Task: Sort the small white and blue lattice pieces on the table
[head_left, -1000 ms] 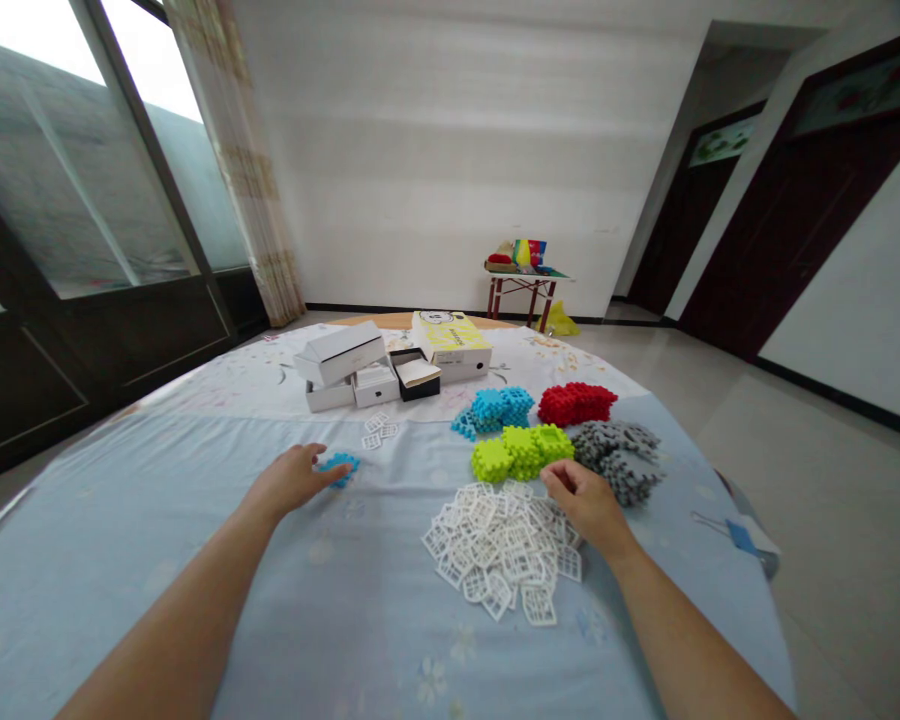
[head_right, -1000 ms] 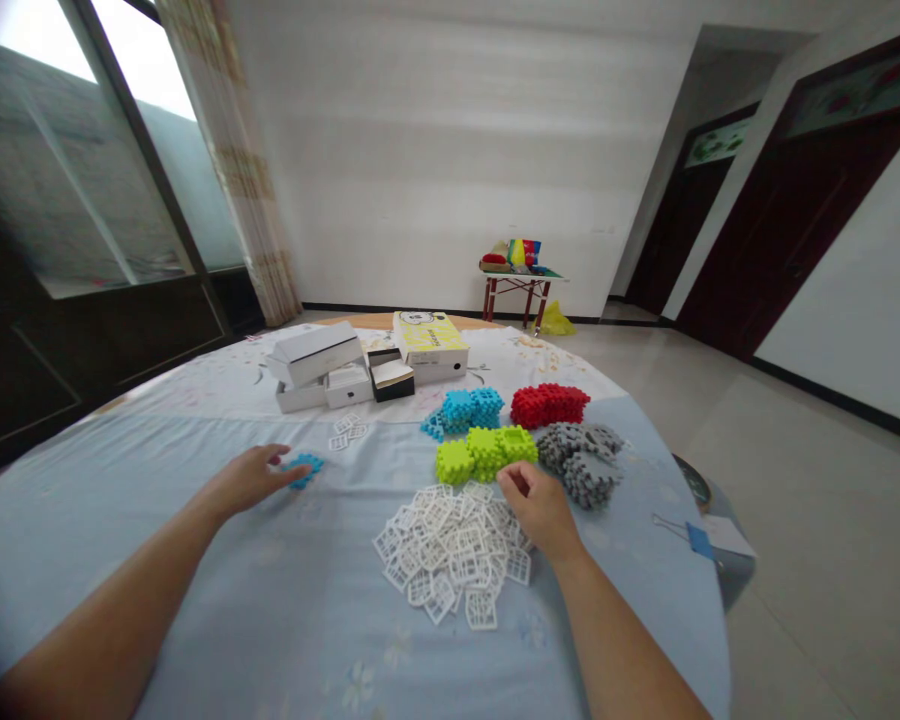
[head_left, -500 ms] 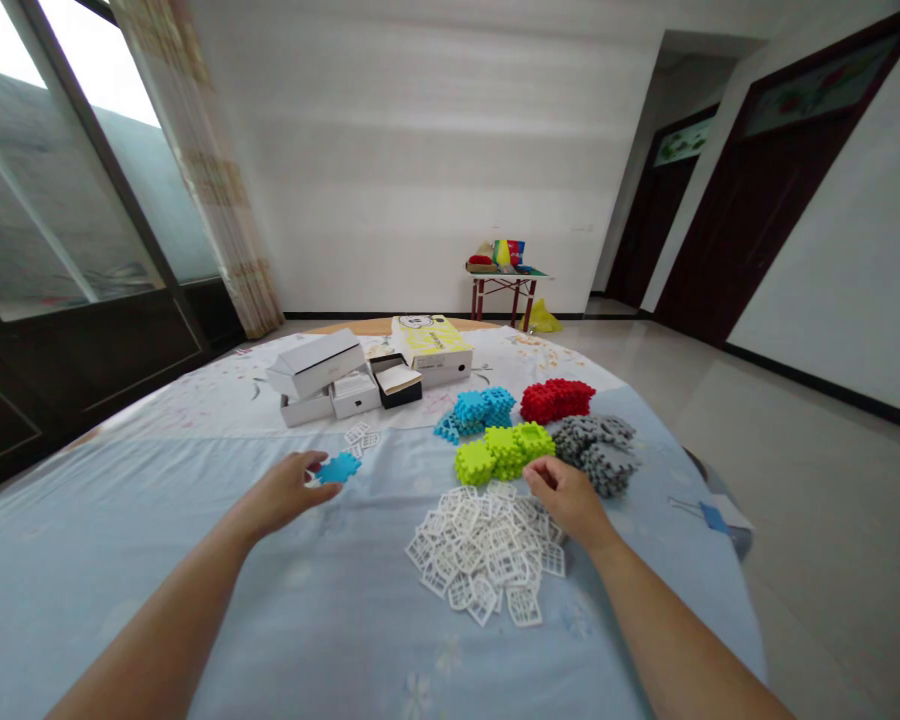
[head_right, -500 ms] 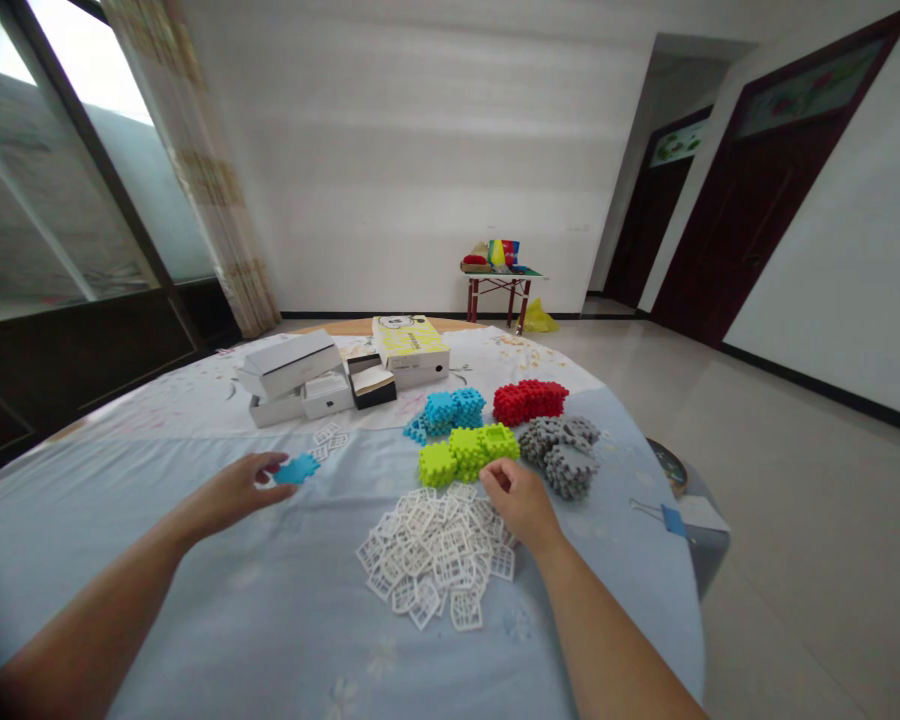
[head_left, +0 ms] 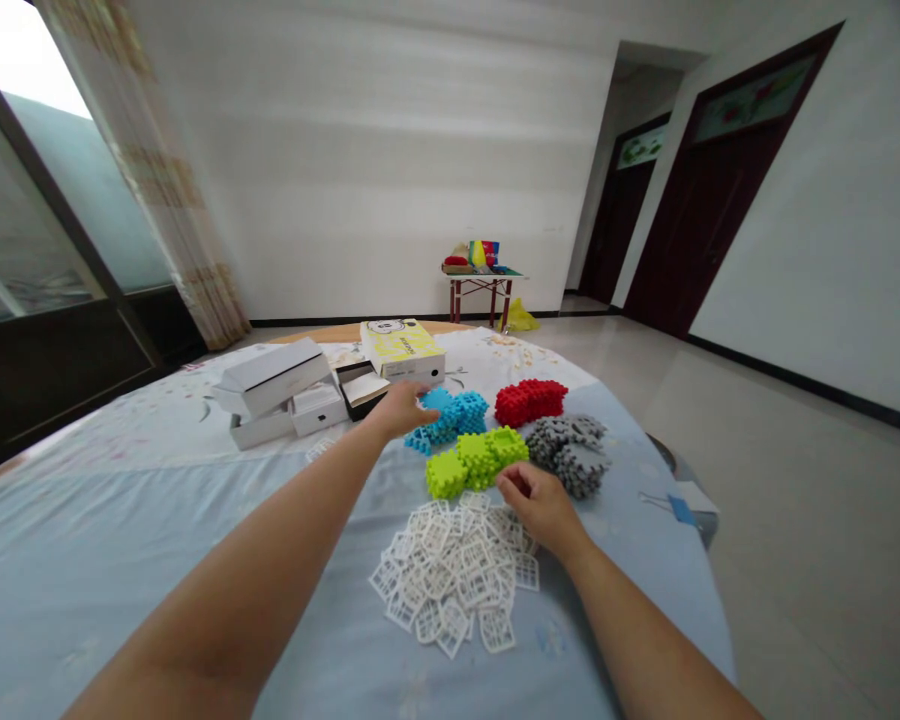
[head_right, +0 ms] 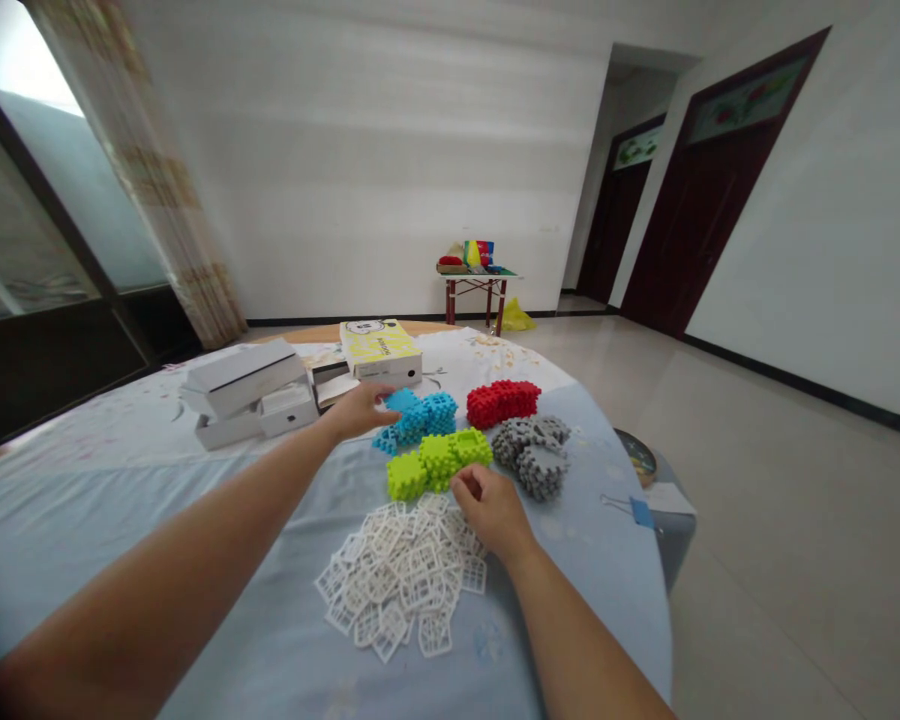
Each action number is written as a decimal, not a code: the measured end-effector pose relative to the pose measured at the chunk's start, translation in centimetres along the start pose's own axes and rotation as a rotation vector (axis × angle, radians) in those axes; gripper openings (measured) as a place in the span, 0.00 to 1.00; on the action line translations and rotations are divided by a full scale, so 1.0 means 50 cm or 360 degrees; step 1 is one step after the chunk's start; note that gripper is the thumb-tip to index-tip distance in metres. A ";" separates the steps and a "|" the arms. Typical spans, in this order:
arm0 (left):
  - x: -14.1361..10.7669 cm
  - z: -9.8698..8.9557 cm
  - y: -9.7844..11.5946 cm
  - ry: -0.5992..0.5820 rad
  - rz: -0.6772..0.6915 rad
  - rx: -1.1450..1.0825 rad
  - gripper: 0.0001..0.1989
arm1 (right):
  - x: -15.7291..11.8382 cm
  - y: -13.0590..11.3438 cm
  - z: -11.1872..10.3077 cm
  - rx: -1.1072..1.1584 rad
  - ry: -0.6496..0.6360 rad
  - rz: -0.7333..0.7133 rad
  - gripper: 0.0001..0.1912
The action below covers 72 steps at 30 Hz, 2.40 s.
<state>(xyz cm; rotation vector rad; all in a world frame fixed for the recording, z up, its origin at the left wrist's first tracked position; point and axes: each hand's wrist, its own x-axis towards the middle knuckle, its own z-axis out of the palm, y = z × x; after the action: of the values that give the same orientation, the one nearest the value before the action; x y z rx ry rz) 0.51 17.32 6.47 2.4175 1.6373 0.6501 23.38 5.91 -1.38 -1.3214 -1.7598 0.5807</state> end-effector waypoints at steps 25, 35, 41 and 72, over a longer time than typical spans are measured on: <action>-0.366 -0.060 -0.274 0.0123 -0.0872 0.0040 0.24 | -0.005 0.006 0.007 -0.0070 -0.0112 0.0001 0.14; -0.386 -0.042 -0.270 0.0096 -0.0839 0.0153 0.20 | -0.005 0.028 0.009 -0.0120 -0.0113 0.0033 0.17; -0.385 -0.056 -0.241 0.0131 -0.0902 -0.0454 0.21 | -0.005 0.032 0.011 -0.0102 -0.0141 0.0058 0.17; -0.341 0.006 -0.040 0.0134 -0.0534 -0.0665 0.19 | -0.005 0.020 0.008 -0.0068 -0.0125 0.0050 0.16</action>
<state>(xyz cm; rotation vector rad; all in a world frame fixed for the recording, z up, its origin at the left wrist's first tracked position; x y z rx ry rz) -6.33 2.55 0.92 1.7992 1.6800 0.9314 23.61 6.08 -2.47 -1.3743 -1.8268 0.6228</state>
